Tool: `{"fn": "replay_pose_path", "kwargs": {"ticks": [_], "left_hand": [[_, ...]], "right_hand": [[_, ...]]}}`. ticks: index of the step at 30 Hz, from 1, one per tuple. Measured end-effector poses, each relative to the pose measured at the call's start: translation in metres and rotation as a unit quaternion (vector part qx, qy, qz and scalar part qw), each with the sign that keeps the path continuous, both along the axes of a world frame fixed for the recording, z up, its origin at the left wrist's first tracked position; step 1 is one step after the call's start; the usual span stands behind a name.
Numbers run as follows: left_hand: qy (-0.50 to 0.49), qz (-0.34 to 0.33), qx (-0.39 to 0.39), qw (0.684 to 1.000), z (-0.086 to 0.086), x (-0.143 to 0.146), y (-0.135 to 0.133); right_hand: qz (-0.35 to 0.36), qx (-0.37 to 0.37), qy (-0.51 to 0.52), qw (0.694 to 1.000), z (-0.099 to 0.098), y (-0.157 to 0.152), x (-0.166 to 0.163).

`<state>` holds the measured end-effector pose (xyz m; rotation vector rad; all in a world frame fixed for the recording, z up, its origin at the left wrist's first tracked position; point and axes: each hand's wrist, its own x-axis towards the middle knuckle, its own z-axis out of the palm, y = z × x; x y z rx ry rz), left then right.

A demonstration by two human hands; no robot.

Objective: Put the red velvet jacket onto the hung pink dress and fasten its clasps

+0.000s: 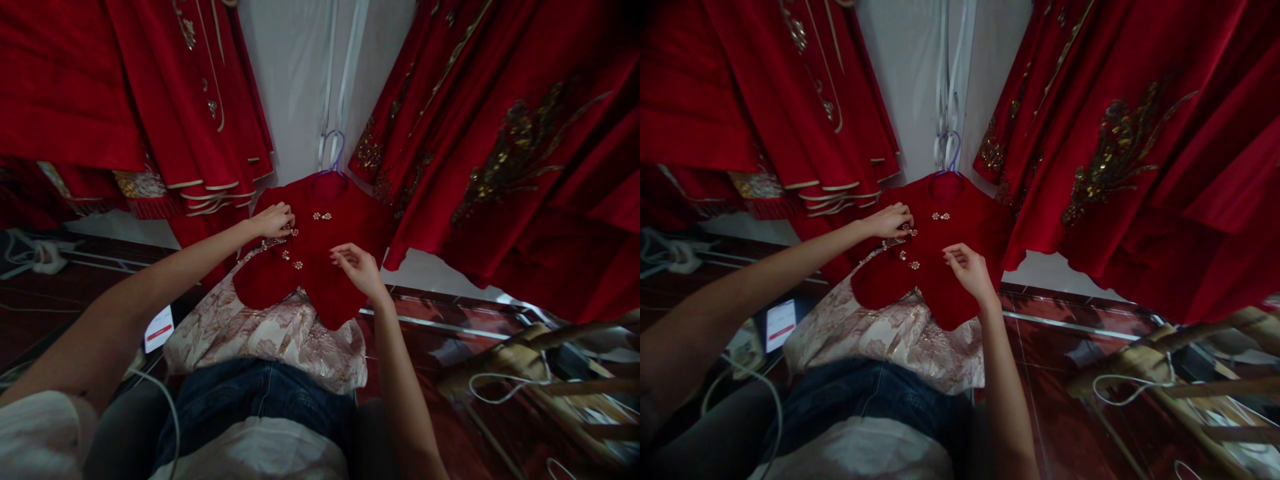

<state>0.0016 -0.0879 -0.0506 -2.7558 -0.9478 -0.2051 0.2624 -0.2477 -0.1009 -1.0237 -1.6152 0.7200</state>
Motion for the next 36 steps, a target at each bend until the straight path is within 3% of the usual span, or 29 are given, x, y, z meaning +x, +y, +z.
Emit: {"fn": "replay_pose_path", "kwargs": {"ticks": [8, 24, 36], "left_hand": [[0.016, -0.001, -0.044, 0.999, 0.007, 0.004, 0.002], [-0.016, -0.047, -0.048, 0.998, 0.008, 0.006, -0.005], [0.005, 0.011, -0.105, 0.994, 0.024, 0.009, -0.007]], "right_hand": [[-0.005, -0.012, -0.008, 1.000, -0.001, 0.002, 0.001], [-0.004, -0.005, -0.017, 1.000, -0.003, 0.003, 0.003], [-0.007, -0.009, -0.024, 1.000, -0.009, 0.008, 0.007]]}}
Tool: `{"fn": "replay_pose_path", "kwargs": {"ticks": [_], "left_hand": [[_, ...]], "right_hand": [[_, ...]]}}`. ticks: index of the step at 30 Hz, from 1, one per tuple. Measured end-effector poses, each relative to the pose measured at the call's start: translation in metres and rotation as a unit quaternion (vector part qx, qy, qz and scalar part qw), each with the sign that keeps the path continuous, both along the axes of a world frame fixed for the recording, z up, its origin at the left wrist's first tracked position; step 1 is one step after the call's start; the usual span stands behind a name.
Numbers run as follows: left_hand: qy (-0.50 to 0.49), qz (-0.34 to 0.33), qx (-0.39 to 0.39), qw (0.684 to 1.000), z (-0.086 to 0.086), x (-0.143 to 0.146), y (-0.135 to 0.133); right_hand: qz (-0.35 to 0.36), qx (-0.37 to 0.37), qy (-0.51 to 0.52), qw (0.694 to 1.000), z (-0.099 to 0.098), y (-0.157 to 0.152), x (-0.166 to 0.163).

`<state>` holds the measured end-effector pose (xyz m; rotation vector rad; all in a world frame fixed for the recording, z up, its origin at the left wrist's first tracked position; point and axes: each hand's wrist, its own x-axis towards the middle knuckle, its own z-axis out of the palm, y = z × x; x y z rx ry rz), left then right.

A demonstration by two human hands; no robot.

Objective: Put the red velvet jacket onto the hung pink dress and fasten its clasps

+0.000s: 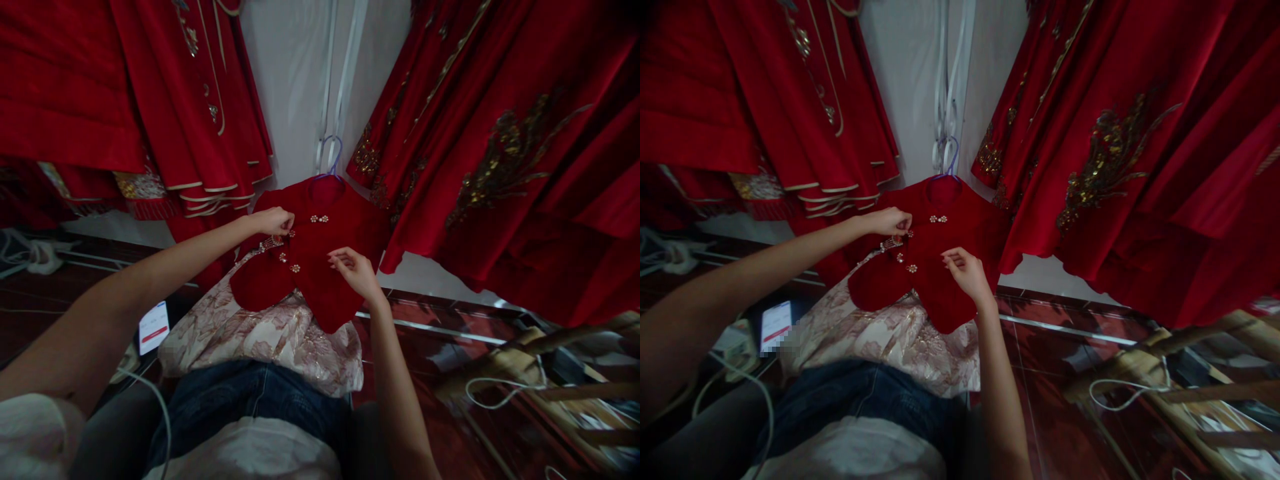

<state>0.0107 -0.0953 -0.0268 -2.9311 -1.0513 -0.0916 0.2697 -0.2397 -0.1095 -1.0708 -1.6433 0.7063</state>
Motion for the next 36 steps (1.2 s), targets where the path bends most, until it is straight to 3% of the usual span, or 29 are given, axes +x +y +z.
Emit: {"fn": "replay_pose_path", "kwargs": {"ticks": [3, 9, 15, 20, 27, 31, 34, 36], "left_hand": [[0.026, 0.034, 0.004, 0.999, 0.001, 0.005, 0.001], [-0.047, -0.020, 0.142, 0.989, -0.001, 0.039, 0.002], [-0.063, 0.003, 0.181, 0.981, -0.009, 0.076, 0.005], [-0.080, -0.021, 0.199, 0.976, -0.009, 0.084, 0.008], [-0.030, -0.050, 0.249, 0.967, 0.000, 0.085, 0.000], [-0.019, -0.052, 0.250, 0.967, 0.006, 0.082, -0.007], [-0.007, 0.019, 0.211, 0.977, 0.013, 0.075, -0.005], [0.047, 0.075, 0.186, 0.979, 0.014, 0.067, 0.002]], "right_hand": [[0.003, -0.002, -0.003, 1.000, 0.001, -0.001, 0.000], [0.004, 0.002, -0.009, 1.000, 0.004, -0.005, 0.003], [0.001, -0.001, -0.024, 1.000, 0.005, -0.008, 0.008], [0.000, 0.007, -0.027, 1.000, 0.003, -0.005, 0.012], [-0.036, 0.036, -0.075, 0.996, -0.001, -0.006, 0.011], [-0.073, 0.105, -0.004, 0.992, 0.004, 0.018, -0.008], [-0.087, 0.115, 0.094, 0.985, 0.022, 0.057, -0.036], [-0.058, 0.073, 0.109, 0.990, 0.036, 0.085, -0.058]]}}
